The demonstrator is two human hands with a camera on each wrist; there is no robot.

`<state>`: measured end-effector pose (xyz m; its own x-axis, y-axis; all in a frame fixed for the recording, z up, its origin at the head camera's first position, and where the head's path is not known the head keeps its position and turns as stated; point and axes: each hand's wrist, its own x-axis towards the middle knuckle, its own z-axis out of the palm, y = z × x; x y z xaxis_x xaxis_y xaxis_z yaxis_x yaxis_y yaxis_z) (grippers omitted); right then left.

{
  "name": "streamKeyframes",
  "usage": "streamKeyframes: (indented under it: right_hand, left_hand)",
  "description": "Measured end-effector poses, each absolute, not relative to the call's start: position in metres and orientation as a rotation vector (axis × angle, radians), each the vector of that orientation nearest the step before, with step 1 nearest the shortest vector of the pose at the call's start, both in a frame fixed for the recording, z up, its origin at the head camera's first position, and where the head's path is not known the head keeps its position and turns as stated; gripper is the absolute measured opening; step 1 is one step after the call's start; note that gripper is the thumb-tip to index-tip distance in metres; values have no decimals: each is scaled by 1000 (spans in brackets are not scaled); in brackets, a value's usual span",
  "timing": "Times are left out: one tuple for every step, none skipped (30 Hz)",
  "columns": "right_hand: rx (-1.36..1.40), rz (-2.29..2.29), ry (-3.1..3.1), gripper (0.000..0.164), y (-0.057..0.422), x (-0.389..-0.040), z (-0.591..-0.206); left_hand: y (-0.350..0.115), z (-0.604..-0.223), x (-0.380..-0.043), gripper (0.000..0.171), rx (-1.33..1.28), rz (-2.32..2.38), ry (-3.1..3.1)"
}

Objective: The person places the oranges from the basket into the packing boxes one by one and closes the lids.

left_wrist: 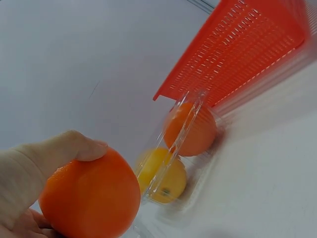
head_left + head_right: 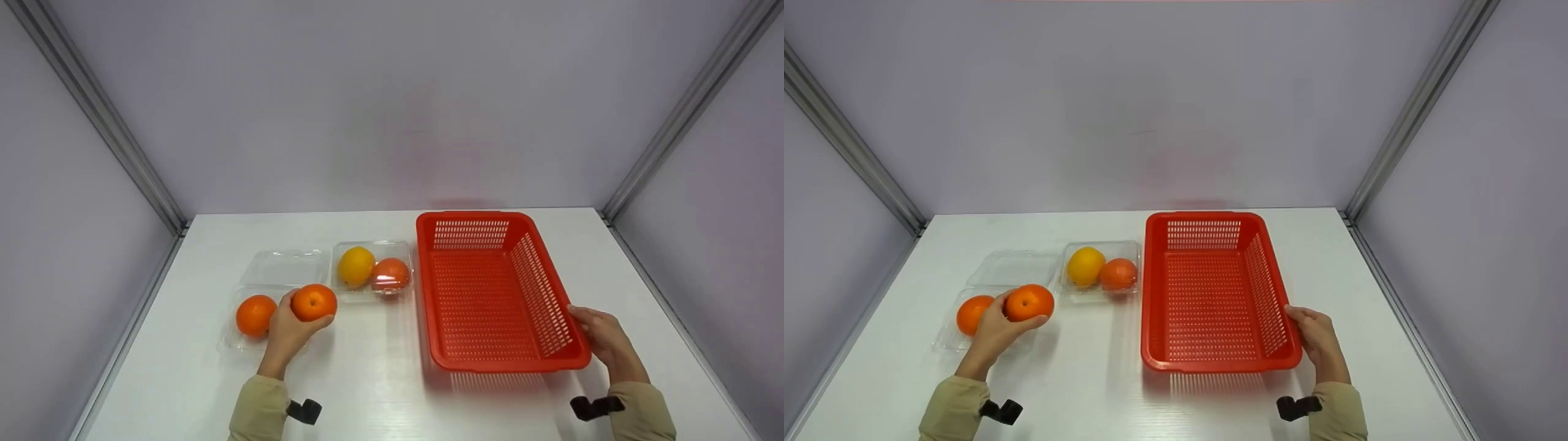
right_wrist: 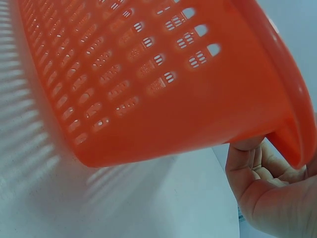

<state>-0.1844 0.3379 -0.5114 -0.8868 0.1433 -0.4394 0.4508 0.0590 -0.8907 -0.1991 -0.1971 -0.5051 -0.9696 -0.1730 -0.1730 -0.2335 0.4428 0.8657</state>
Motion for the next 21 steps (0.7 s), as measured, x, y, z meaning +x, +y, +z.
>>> streamKeyframes:
  right_hand:
    - [606,-1912,2100,64,338,-184,-511]
    - [610,-1912,2098,63,338,-184,-512]
    - [611,-1912,2098,63,338,-184,-512]
    - [611,-1913,2097,62,338,-184,-512]
    - [613,-1917,2095,62,338,-184,-512]
    - [614,-1920,2092,62,338,-184,-512]
    - [614,-1920,2091,62,338,-184,-512]
    - [613,-1921,2089,63,338,-185,-512]
    - [611,-1921,2088,64,338,-185,-512]
    - [613,-1922,2086,66,338,-185,-512]
    - [614,-1920,2085,66,338,-185,-512]
    - [617,-1918,2085,67,338,-185,-512]
    - [616,-1915,2084,66,338,-185,-512]
    - [618,-1914,2084,66,338,-185,-512]
    - [612,-1916,2082,64,338,-185,-512]
    - [614,-1917,2083,63,338,-185,-512]
    - [611,-1918,2083,62,339,-185,-512]
    - [607,-1927,2082,61,339,-185,-512]
    - [590,-1932,2079,60,339,-184,-512]
    - [583,-1938,2081,61,338,-184,-512]
    - [567,-1944,2077,60,339,-184,-512]
  left_hand:
    - [-198,-506,-199,86,-372,1585,2620]
    - [-199,-506,-199,86,-377,1586,2617]
    - [-200,-507,-199,85,-381,1590,2616]
    - [-200,-507,-199,85,-383,1594,2616]
    - [-201,-508,-199,84,-387,1596,2615]
    - [-202,-508,-199,84,-389,1595,2619]
    - [-203,-509,-200,83,-393,1597,2617]
    - [-203,-510,-200,83,-397,1596,2619]
    - [-204,-510,-200,83,-400,1595,2619]
    - [-204,-510,-200,82,-404,1595,2620]
    - [-205,-511,-200,82,-408,1596,2619]
    - [-205,-511,-201,81,-411,1595,2622]
    - [-206,-511,-201,81,-416,1600,2619]
    - [-206,-512,-201,81,-419,1603,2620]
    - [-207,-512,-200,80,-421,1607,2617]
    - [-207,-513,-200,80,-422,1609,2618]
    - [-208,-513,-200,81,-422,1610,2617]
    - [-209,-513,-200,81,-423,1610,2620]
    - [-209,-513,-199,82,-425,1614,2619]
    - [-210,-514,-199,82,-427,1618,2619]
    - [-210,-514,-199,82,-431,1622,2618]
